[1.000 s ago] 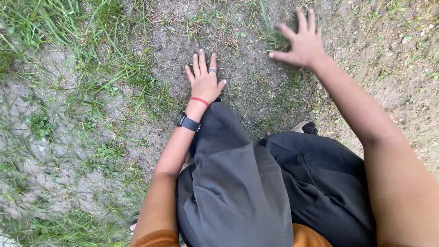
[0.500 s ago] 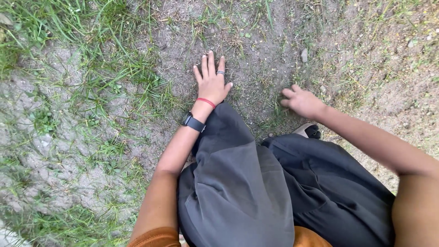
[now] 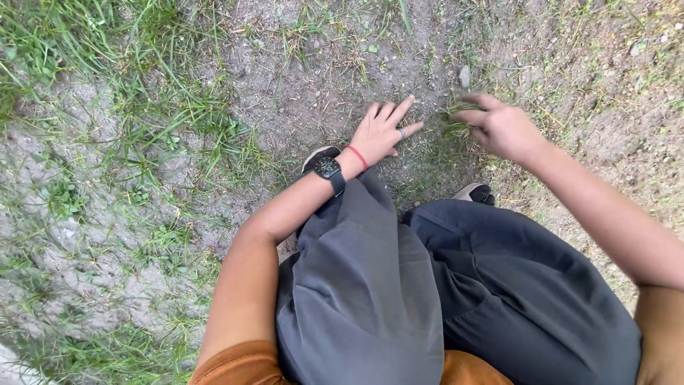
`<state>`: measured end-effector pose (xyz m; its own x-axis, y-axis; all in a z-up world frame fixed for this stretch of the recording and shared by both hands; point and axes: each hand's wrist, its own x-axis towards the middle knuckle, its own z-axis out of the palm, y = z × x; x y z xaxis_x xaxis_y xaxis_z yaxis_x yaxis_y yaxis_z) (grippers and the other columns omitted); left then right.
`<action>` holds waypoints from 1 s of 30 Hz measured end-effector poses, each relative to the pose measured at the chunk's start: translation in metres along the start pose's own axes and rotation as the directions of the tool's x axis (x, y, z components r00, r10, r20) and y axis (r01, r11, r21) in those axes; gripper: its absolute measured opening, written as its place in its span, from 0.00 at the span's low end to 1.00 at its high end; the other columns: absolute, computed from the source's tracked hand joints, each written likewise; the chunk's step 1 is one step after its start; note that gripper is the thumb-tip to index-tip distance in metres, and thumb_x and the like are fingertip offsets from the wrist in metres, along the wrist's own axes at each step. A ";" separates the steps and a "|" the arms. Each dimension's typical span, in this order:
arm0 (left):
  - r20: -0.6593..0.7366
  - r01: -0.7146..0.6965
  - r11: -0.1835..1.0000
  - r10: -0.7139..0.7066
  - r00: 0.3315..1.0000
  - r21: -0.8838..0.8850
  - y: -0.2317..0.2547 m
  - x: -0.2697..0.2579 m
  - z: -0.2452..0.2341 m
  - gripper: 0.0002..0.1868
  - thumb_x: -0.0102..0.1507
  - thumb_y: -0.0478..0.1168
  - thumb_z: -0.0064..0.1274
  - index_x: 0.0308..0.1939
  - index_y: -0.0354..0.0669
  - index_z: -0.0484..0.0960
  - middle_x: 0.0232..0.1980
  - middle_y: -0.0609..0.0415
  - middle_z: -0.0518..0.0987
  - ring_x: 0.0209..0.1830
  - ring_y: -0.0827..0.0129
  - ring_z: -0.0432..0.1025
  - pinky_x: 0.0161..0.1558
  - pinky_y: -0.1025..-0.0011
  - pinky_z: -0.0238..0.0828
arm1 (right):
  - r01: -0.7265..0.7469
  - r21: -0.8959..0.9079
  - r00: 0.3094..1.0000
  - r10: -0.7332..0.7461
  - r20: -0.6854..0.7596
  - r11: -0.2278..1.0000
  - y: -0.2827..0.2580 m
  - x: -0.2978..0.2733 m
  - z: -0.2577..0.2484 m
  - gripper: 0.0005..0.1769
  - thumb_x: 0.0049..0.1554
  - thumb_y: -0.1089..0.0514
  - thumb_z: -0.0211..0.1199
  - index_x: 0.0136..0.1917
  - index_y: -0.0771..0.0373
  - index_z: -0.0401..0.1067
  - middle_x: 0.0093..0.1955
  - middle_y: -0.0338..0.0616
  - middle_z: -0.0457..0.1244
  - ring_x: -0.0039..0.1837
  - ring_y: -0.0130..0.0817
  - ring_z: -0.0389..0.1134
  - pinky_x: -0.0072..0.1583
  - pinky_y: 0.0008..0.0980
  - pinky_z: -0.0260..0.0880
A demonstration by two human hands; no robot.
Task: Pulling small weeds and grass from a dirt patch by hand while kneeling outdoors.
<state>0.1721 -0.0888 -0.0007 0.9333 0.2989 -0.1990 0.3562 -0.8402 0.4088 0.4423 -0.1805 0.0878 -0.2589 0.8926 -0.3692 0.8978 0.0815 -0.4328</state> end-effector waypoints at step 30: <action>-0.038 -0.052 0.981 0.045 0.998 -0.189 -0.010 -0.003 0.021 0.15 0.54 0.45 0.67 0.43 0.56 0.82 0.66 0.53 0.63 0.52 0.56 0.64 0.47 0.58 0.65 | -0.902 -0.292 0.200 0.907 0.370 0.318 0.196 -0.366 0.126 0.32 0.69 0.37 0.40 0.73 0.61 0.63 0.73 0.54 0.54 0.72 0.56 0.55 0.66 0.56 0.57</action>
<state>0.1648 -0.0903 -0.0228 0.9495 0.2776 -0.1459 0.3095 -0.7538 0.5797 0.6679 -0.5473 0.0347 0.6313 0.0882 -0.7705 0.6229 -0.6495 0.4361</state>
